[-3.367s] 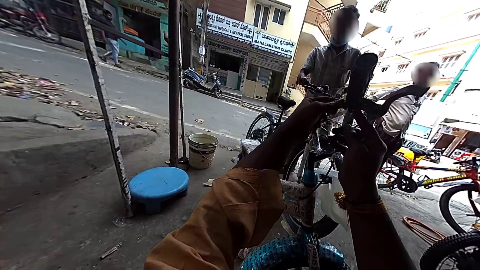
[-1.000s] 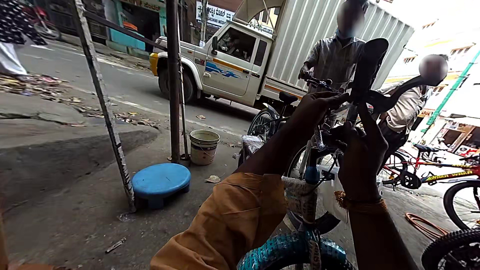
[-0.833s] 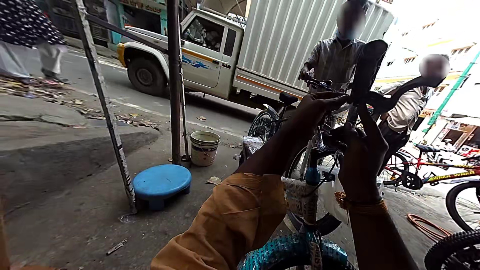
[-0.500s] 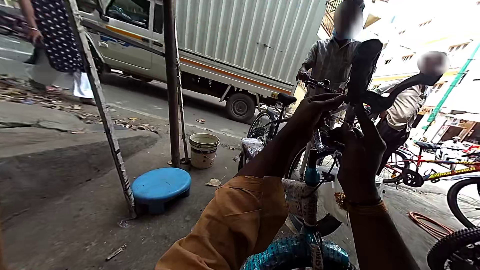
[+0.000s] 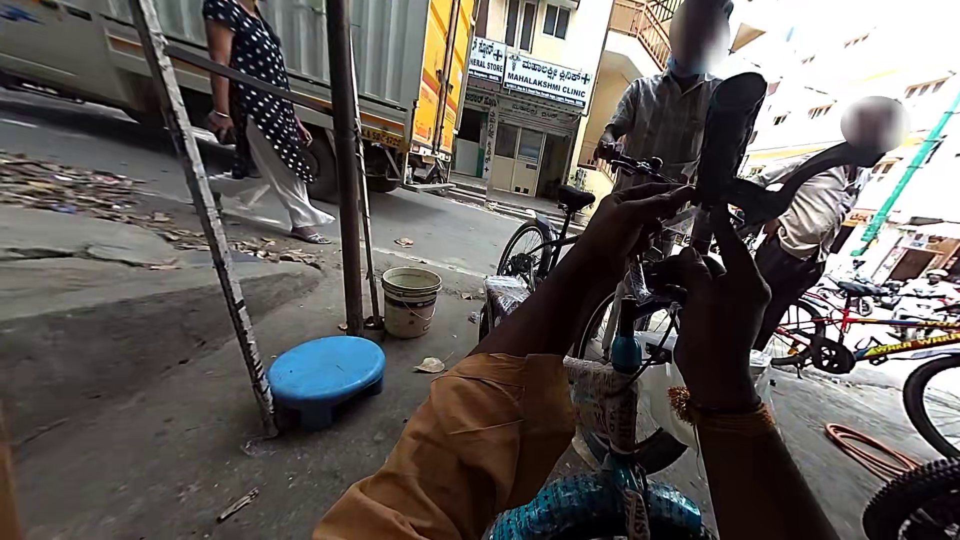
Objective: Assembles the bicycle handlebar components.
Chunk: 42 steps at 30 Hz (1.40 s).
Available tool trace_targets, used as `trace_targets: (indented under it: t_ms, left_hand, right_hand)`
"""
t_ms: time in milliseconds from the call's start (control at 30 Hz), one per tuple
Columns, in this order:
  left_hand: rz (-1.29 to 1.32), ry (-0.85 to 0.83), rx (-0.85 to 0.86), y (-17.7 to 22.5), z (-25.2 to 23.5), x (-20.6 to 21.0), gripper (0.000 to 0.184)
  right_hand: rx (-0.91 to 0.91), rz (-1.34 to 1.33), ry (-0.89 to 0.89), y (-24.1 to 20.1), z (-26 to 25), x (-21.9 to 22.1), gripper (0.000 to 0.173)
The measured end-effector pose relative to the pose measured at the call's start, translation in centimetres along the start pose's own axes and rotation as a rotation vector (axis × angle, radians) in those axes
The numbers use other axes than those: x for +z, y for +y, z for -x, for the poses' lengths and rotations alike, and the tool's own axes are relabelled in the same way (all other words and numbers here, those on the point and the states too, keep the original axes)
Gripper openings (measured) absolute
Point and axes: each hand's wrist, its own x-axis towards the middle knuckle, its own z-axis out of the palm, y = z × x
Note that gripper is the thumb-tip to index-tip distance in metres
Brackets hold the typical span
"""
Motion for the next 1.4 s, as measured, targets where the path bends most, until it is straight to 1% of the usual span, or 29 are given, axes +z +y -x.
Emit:
trace_targets:
  t_ms: [167, 300, 400, 567, 800, 933, 1100, 1200, 1267, 1400]
  left_hand:
    - [0.009, 0.0, 0.034, 0.1, 0.1, 0.0, 0.018]
    - [0.041, 0.031, 0.022, 0.0, 0.3, 0.2, 0.016]
    - [0.022, 0.053, 0.004, 0.0, 0.3, 0.6, 0.021]
    - [0.026, 0.055, -0.046, -0.1, 0.4, 0.7, 0.022]
    - [-0.108, 0.167, -0.014, 0.8, 0.7, 1.4, 0.023]
    - [-0.02, 0.192, -0.055, 0.7, 0.6, 1.8, 0.019]
    - [0.065, 0.207, -0.032, 0.0, 0.7, 2.4, 0.021]
    - [0.071, 0.237, -0.023, -0.2, 1.1, 2.8, 0.019]
    - [0.066, 0.244, -0.009, -0.1, 1.2, 2.9, 0.018]
    - [0.06, 0.221, 0.0, -0.1, 1.5, 2.6, 0.015]
  right_hand:
    - [-0.015, -0.021, 0.045, 0.0, -0.7, 0.2, 0.047]
    - [-0.024, -0.013, 0.044, 0.0, -0.6, 0.3, 0.047]
    - [-0.022, -0.014, 0.041, 0.0, -0.5, 0.4, 0.047]
    - [-0.04, -0.011, 0.03, 0.0, -0.6, 0.2, 0.046]
    - [-0.037, -0.006, 0.038, 0.1, -0.5, 0.4, 0.047]
    - [0.008, 0.018, 0.005, -0.2, 0.1, 0.2, 0.046]
    - [0.014, -0.035, 0.059, 0.1, -0.3, 0.6, 0.049]
    - [-0.001, -0.017, 0.055, 0.1, -0.3, 0.5, 0.046]
    - [0.003, -0.022, 0.07, 0.1, -0.3, 0.6, 0.049]
    - [0.017, 0.014, 0.018, 0.0, 0.2, 0.1, 0.047]
